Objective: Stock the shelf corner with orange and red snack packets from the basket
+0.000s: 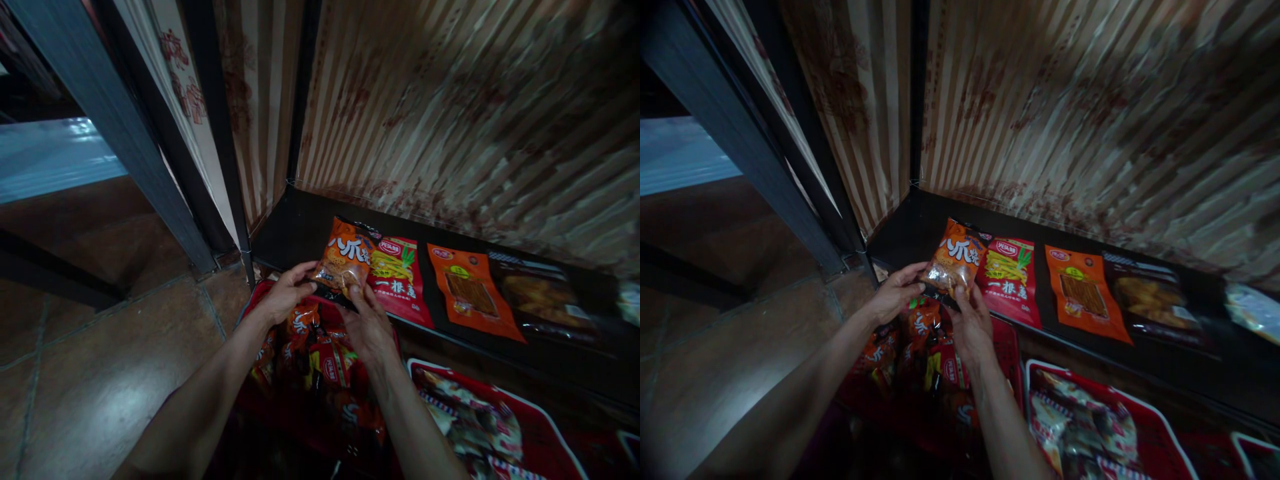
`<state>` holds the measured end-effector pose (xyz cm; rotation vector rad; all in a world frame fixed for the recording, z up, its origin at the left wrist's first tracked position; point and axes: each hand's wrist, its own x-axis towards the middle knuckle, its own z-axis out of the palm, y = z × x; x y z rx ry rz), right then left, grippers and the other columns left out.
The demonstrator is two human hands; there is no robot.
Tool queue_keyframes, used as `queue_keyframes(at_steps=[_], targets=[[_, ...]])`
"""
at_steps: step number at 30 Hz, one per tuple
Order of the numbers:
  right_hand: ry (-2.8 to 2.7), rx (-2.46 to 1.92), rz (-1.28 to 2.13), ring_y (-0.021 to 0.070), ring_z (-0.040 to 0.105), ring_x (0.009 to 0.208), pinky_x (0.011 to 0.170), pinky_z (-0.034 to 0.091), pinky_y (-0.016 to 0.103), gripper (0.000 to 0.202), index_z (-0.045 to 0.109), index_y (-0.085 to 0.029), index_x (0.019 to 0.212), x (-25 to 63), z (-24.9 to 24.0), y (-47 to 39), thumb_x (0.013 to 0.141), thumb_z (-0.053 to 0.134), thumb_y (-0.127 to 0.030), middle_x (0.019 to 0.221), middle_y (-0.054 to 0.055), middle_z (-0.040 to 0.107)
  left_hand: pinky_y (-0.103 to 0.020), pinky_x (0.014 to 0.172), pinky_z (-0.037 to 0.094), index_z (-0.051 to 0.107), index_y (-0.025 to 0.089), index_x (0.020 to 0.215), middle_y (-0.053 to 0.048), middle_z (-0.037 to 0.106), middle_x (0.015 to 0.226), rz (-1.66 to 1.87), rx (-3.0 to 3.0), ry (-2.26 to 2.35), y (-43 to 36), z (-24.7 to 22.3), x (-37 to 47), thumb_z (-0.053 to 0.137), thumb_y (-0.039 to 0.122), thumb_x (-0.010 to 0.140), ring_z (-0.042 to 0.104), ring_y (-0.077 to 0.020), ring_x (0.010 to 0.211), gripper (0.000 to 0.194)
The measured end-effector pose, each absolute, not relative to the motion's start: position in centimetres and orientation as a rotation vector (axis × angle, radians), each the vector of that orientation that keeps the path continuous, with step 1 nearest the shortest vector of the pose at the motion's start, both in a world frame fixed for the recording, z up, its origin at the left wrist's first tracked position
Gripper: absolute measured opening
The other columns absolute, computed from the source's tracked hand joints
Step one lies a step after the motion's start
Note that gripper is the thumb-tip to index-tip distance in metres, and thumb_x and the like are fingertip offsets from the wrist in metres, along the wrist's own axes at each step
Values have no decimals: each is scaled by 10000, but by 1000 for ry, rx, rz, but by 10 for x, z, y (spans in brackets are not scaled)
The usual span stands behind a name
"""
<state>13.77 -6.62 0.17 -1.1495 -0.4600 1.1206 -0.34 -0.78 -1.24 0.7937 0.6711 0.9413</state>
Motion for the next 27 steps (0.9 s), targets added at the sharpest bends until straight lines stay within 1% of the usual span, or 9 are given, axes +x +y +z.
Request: queue_keyframes(at_steps=[2, 6, 8, 11, 14, 17, 21, 24, 27], targets=[[-493, -1141, 1129, 219, 581, 1135, 884, 536, 407, 415, 658, -322, 1069, 138, 3, -66, 669, 769, -346, 1189, -11, 658, -307, 927, 391, 654, 205, 1117, -37, 658, 1050, 941, 788, 688, -7, -14, -3, 700, 89, 653, 579, -148, 946, 481], [-574, -1126, 1124, 208, 560, 1168, 977, 477, 412, 620, 586, -355, 1195, 134, 6, -67, 616, 794, -282, 1222, -25, 641, -311, 939, 382, 670, 196, 1083, -30, 668, 997, 983, 788, 731, -6, -17, -3, 694, 70, 642, 581, -142, 929, 459], [-606, -1128, 1102, 206, 567, 1157, 992, 464, 423, 641, 568, -355, 1219, 134, 4, -66, 623, 786, -269, 1226, -24, 639, -313, 942, 382, 674, 203, 1078, -29, 667, 1003, 992, 791, 726, -6, -18, -3, 699, 75, 637, 581, -145, 935, 459], [-592, -1128, 1115, 209, 588, 1121, 963, 485, 434, 530, 611, -331, 1161, 135, -3, -66, 657, 767, -284, 1199, -15, 653, -308, 934, 393, 671, 213, 1090, -25, 667, 1000, 984, 803, 729, -7, -17, -3, 697, 84, 640, 583, -146, 935, 469], [-547, -1130, 1151, 212, 606, 1082, 930, 510, 434, 417, 669, -295, 1047, 138, -9, -65, 644, 776, -297, 1139, -8, 678, -296, 920, 403, 666, 215, 1107, -24, 667, 1016, 979, 797, 731, -8, -18, -4, 689, 80, 635, 582, -150, 947, 492], [-513, -1119, 1175, 197, 620, 1044, 915, 521, 415, 406, 684, -295, 995, 138, -11, -65, 606, 798, -271, 1098, -22, 692, -289, 915, 399, 664, 216, 1108, -23, 664, 1043, 969, 772, 722, -10, -18, -4, 674, 62, 622, 578, -147, 953, 510], [-503, -1098, 1187, 184, 627, 1028, 913, 525, 405, 373, 689, -302, 959, 135, -10, -65, 605, 797, -254, 1089, -35, 695, -278, 871, 411, 665, 213, 1084, -19, 663, 1032, 984, 728, 724, -10, -16, -5, 669, 53, 608, 583, -134, 912, 502], [-484, -1109, 1184, 188, 629, 1021, 899, 531, 400, 353, 691, -287, 940, 134, -12, -64, 605, 798, -265, 1063, -22, 701, -263, 807, 434, 676, 197, 1013, -17, 661, 977, 1014, 683, 736, -11, -14, -6, 694, 87, 610, 590, -124, 855, 418], [-486, -1117, 1184, 188, 623, 1040, 901, 529, 388, 361, 687, -283, 961, 135, -16, -63, 617, 794, -275, 1072, -10, 696, -248, 723, 454, 677, 183, 909, -5, 648, 859, 1036, 675, 809, -11, -15, -7, 738, 162, 612, 583, -104, 737, 304]])
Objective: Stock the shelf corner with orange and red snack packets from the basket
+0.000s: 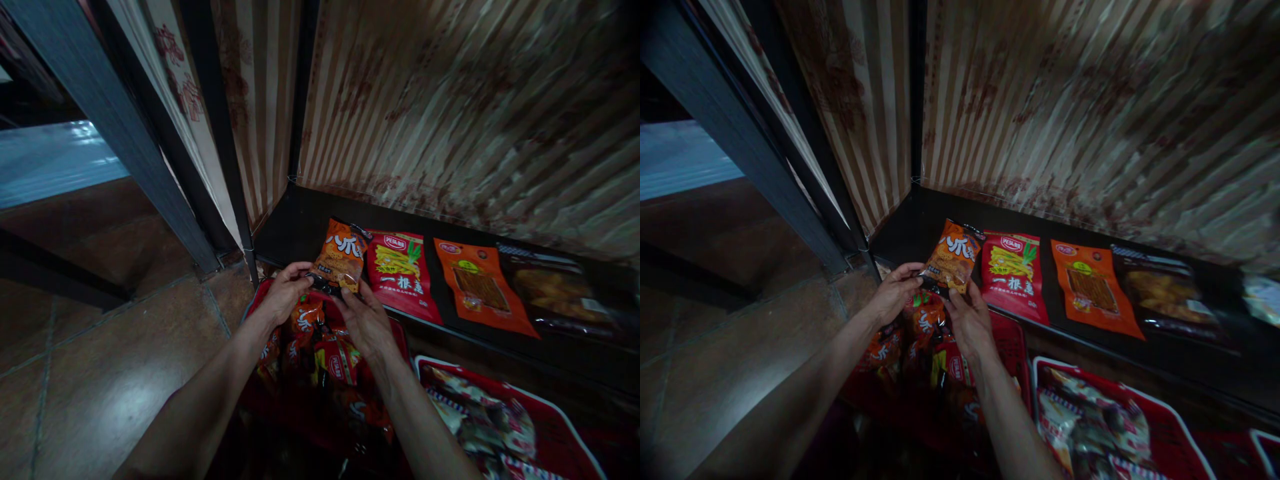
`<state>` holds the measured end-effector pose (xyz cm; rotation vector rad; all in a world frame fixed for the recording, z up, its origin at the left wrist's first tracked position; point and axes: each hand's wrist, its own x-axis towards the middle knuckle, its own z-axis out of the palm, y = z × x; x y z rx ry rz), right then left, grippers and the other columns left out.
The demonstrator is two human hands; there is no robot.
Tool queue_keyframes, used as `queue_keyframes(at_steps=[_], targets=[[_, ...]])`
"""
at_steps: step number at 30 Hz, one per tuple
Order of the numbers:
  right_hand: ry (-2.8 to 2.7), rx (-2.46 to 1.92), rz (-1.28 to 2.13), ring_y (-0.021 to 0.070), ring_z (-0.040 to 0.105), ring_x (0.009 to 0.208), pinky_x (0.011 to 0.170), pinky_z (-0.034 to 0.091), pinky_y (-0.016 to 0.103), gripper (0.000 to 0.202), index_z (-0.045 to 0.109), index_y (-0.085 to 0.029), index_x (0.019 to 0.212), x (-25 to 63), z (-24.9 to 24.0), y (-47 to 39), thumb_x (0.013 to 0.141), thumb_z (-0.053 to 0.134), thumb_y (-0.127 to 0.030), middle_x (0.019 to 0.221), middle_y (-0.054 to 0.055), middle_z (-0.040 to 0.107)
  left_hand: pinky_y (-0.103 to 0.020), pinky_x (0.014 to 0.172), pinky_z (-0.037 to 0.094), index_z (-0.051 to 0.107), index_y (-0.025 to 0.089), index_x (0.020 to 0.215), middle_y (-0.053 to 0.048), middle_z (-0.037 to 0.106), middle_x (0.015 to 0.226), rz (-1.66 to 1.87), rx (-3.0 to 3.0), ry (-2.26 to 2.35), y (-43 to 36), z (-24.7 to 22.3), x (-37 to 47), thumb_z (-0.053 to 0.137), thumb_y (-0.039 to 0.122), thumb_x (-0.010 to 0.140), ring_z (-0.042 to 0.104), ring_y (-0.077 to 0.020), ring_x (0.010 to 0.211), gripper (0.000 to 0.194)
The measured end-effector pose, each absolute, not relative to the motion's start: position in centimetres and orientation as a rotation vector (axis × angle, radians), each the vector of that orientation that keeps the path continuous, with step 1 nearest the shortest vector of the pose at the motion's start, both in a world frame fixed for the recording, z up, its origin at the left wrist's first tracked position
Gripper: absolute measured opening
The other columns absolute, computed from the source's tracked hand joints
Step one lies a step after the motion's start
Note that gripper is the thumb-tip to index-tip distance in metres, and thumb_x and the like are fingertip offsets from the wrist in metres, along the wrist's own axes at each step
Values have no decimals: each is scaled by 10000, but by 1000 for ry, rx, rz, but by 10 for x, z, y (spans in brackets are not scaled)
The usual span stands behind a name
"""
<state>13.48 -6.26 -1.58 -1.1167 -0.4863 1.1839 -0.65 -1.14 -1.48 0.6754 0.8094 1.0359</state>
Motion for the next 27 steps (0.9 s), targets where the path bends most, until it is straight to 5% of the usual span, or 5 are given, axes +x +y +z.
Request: queue_keyframes(at_steps=[4, 14, 27], targets=[[-467, -1133, 1192, 193, 617, 1062, 926, 520, 390, 367, 691, -280, 937, 136, -18, -62, 589, 808, -261, 1057, -12, 702, -240, 638, 462, 672, 193, 880, 8, 626, 762, 1016, 721, 917, -11, -20, -7, 762, 245, 621, 572, -97, 639, 279], [-448, -1123, 1224, 177, 635, 1030, 930, 528, 367, 403, 696, -293, 957, 137, -14, -61, 576, 815, -241, 1030, -27, 712, -230, 658, 470, 704, 153, 823, -29, 688, 806, 1048, 606, 867, -7, -22, -5, 695, 113, 633, 599, -98, 669, 195], [-394, -1145, 1209, 171, 651, 936, 833, 584, 369, 381, 711, -270, 873, 142, -26, -59, 522, 854, -236, 955, -32, 714, -219, 597, 462, 716, 155, 837, -40, 705, 807, 1092, 612, 960, -10, -20, 1, 688, 150, 641, 592, -98, 616, 198]])
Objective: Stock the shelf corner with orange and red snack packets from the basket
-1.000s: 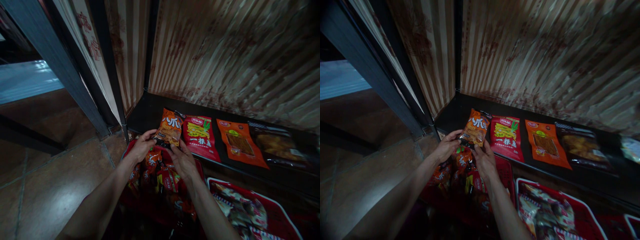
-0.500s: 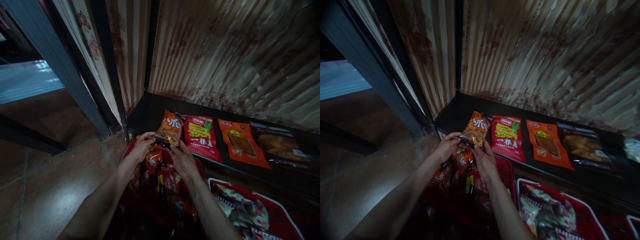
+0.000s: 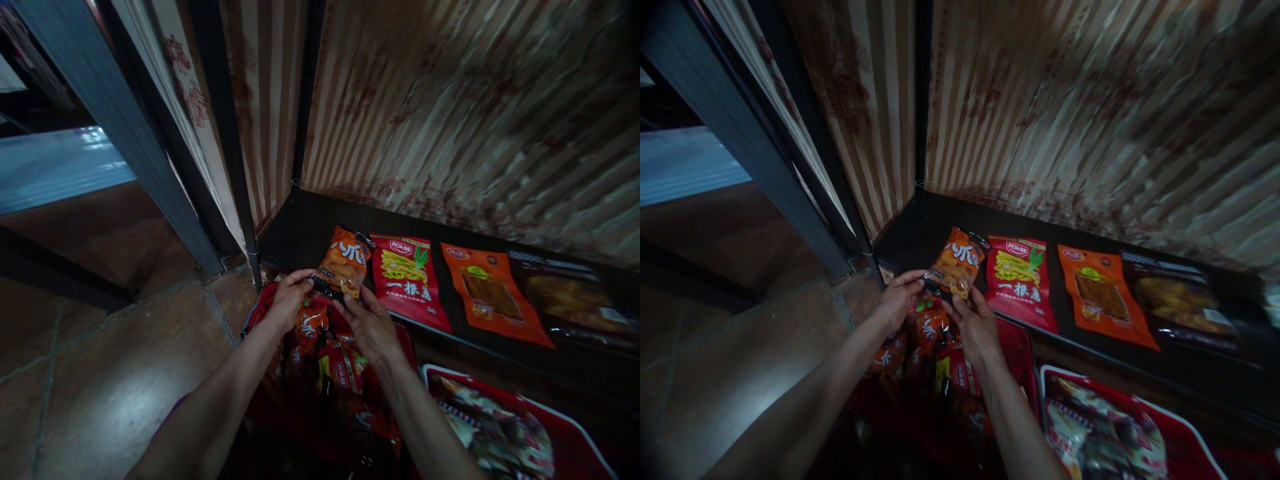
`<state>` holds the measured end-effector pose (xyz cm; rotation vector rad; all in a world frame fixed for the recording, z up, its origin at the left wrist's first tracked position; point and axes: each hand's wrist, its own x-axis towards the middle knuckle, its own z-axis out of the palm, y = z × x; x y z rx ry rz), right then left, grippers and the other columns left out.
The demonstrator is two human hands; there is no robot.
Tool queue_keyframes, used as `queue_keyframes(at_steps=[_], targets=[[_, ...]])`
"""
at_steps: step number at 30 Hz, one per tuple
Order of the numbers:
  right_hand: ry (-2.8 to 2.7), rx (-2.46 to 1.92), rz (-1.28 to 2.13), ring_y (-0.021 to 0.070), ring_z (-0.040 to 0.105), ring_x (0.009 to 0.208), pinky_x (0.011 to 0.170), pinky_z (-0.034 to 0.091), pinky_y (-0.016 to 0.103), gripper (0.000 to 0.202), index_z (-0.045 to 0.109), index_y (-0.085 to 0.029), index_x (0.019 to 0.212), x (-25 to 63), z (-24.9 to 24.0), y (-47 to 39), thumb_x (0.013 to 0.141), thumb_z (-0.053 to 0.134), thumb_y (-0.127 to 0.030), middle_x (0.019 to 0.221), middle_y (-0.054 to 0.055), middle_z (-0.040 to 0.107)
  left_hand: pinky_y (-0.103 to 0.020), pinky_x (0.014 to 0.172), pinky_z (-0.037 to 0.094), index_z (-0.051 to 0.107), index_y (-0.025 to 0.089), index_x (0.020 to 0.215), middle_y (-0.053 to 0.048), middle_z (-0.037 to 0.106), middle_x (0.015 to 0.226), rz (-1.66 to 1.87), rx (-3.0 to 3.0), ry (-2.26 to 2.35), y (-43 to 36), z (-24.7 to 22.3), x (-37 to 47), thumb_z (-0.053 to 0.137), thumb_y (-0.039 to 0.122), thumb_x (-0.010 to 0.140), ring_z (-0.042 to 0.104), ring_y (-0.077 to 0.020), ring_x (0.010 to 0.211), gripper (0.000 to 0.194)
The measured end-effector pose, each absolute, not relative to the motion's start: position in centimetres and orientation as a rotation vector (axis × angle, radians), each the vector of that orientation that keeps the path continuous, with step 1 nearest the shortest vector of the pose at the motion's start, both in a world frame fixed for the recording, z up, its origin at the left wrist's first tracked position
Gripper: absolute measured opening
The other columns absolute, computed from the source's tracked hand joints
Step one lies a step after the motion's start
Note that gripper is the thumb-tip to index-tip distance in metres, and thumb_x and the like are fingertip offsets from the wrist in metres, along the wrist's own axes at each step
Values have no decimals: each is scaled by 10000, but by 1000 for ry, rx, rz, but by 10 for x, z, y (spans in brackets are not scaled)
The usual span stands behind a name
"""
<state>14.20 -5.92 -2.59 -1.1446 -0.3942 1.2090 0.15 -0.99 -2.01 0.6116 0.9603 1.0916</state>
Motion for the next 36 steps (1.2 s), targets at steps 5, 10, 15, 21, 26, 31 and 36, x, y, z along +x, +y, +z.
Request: queue_keyframes(at_steps=[5, 10, 15, 21, 26, 31, 36], targets=[[-450, -1158, 1214, 188, 641, 1000, 849, 579, 366, 402, 707, -279, 924, 141, -25, -58, 548, 845, -252, 1014, -24, 710, -220, 608, 479, 709, 162, 827, -26, 702, 815, 1108, 628, 969, -11, -20, 2, 718, 181, 651, 590, -92, 613, 178], [-436, -1176, 1219, 194, 642, 1013, 851, 585, 364, 420, 712, -276, 905, 141, -25, -56, 514, 864, -250, 1024, -26, 710, -230, 643, 496, 702, 156, 834, -11, 702, 791, 1128, 608, 986, -10, -23, 3, 680, 160, 670, 598, -93, 618, 166], [-432, -1173, 1228, 182, 654, 995, 879, 571, 353, 436, 712, -268, 931, 139, -21, -57, 523, 865, -254, 1003, -16, 720, -223, 637, 494, 704, 157, 830, -4, 701, 761, 1157, 613, 1003, -8, -27, 5, 656, 158, 676, 596, -93, 616, 161], [-412, -1146, 1246, 172, 668, 947, 839, 588, 329, 420, 707, -257, 911, 137, -10, -48, 521, 854, -207, 976, -15, 722, -217, 641, 504, 713, 159, 849, -21, 713, 802, 1244, 664, 964, -3, -24, 5, 711, 223, 657, 603, -98, 650, 202], [-475, -1125, 1255, 152, 667, 918, 828, 591, 310, 339, 686, -237, 904, 136, 1, -8, 600, 768, -112, 957, -15, 714, -208, 615, 520, 702, 150, 819, -23, 698, 792, 1362, 705, 1026, 32, -13, 9, 675, 184, 695, 609, -93, 653, 131], [-548, -1108, 1230, 120, 666, 845, 801, 598, 294, 332, 656, -230, 899, 139, 13, 59, 663, 651, 3, 892, -24, 694, -138, 435, 448, 681, 146, 862, 13, 616, 674, 1382, 859, 1193, 94, 5, 17, 555, 51, 755, 542, -49, 498, 190], [-473, -1173, 1152, 83, 651, 740, 699, 614, 226, 345, 625, -214, 883, 134, 26, 123, 717, 529, 73, 857, -32, 669, -146, 429, 474, 667, 139, 897, -8, 628, 756, 1424, 810, 1252, 151, 12, 26, 531, 49, 778, 540, -43, 486, 202]])
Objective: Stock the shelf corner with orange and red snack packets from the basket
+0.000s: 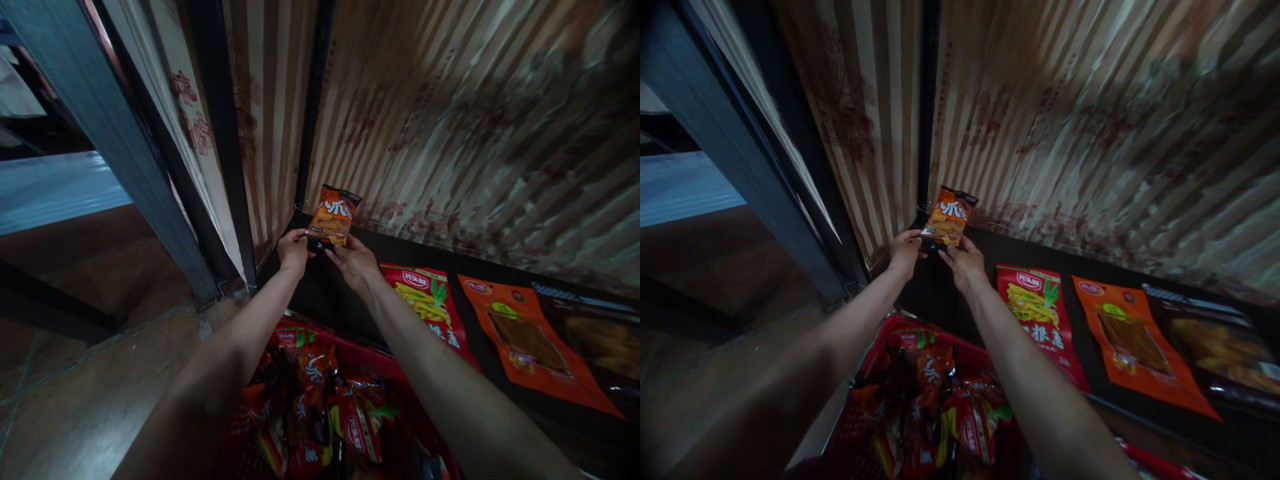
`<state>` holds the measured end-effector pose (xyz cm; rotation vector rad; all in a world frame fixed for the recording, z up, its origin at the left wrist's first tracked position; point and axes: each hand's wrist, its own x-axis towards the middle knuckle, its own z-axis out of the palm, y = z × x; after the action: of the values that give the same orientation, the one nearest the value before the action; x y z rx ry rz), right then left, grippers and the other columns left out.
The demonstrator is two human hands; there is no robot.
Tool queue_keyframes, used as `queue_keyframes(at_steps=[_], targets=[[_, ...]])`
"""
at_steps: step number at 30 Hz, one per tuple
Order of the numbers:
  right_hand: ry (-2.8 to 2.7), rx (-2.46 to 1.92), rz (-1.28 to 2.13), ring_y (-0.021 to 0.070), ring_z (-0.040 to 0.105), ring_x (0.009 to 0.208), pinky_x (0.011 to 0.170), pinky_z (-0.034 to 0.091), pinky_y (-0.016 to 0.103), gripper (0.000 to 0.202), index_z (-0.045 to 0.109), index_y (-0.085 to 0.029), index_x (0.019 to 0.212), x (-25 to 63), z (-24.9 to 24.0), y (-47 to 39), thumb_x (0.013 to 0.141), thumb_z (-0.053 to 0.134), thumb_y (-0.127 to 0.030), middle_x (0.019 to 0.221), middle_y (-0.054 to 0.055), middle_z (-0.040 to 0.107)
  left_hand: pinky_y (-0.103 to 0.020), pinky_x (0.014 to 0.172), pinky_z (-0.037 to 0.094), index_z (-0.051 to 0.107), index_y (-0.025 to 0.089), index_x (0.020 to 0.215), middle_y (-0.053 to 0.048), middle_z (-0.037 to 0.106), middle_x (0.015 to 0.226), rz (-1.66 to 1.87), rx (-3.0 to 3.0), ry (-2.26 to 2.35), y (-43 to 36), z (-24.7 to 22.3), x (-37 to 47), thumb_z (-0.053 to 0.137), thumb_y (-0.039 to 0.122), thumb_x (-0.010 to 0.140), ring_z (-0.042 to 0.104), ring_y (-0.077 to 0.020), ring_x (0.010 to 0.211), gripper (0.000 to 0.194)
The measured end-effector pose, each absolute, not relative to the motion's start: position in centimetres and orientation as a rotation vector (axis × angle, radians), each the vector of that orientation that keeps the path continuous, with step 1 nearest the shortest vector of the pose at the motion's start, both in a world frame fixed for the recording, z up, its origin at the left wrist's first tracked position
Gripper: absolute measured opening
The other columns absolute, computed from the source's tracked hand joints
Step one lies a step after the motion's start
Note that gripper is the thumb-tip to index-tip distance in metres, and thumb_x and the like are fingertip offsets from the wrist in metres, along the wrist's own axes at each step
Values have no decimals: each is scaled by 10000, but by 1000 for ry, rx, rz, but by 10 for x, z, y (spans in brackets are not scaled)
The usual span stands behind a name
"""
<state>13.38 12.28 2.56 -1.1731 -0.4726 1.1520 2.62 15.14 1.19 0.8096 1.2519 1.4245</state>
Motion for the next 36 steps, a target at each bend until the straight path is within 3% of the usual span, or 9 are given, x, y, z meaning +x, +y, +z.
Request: queue_keyframes(at_steps=[8, 13, 23, 30, 36], targets=[[-441, -1280, 1092, 89, 645, 693, 634, 631, 219, 451, 638, -246, 1003, 128, 11, 180, 694, 525, 63, 869, -34, 673, -225, 661, 582, 640, 97, 864, -34, 656, 812, 1463, 666, 1223, 205, 3, 34, 503, -49, 760, 615, -47, 579, 225], [-493, -1307, 1108, 92, 654, 713, 661, 627, 223, 389, 670, -224, 918, 132, -2, 196, 684, 547, 62, 889, -23, 683, -267, 731, 591, 658, 108, 877, -36, 671, 827, 1467, 645, 1228, 216, -14, 33, 526, -40, 756, 659, -85, 663, 233], [-543, -1304, 1096, 79, 634, 703, 602, 602, 163, 355, 655, -214, 883, 134, -12, 207, 704, 540, 70, 814, -29, 668, -259, 701, 581, 669, 88, 904, -65, 670, 884, 1471, 719, 1258, 233, -29, 37, 505, -27, 782, 649, -78, 625, 235], [-573, -1319, 1061, 82, 648, 744, 674, 598, 189, 338, 666, -205, 896, 134, -17, 214, 692, 565, 44, 836, -29, 682, -221, 561, 534, 667, 131, 966, -40, 674, 839, 1448, 870, 1376, 241, -41, 40, 513, 49, 800, 604, -77, 511, 241], [-615, -1350, 1017, 75, 638, 718, 673, 597, 201, 310, 662, -193, 889, 133, -19, 216, 718, 544, 38, 835, -27, 679, -241, 641, 529, 675, 184, 974, -35, 698, 828, 1445, 998, 1478, 246, -51, 40, 564, 91, 774, 657, -125, 650, 247]])
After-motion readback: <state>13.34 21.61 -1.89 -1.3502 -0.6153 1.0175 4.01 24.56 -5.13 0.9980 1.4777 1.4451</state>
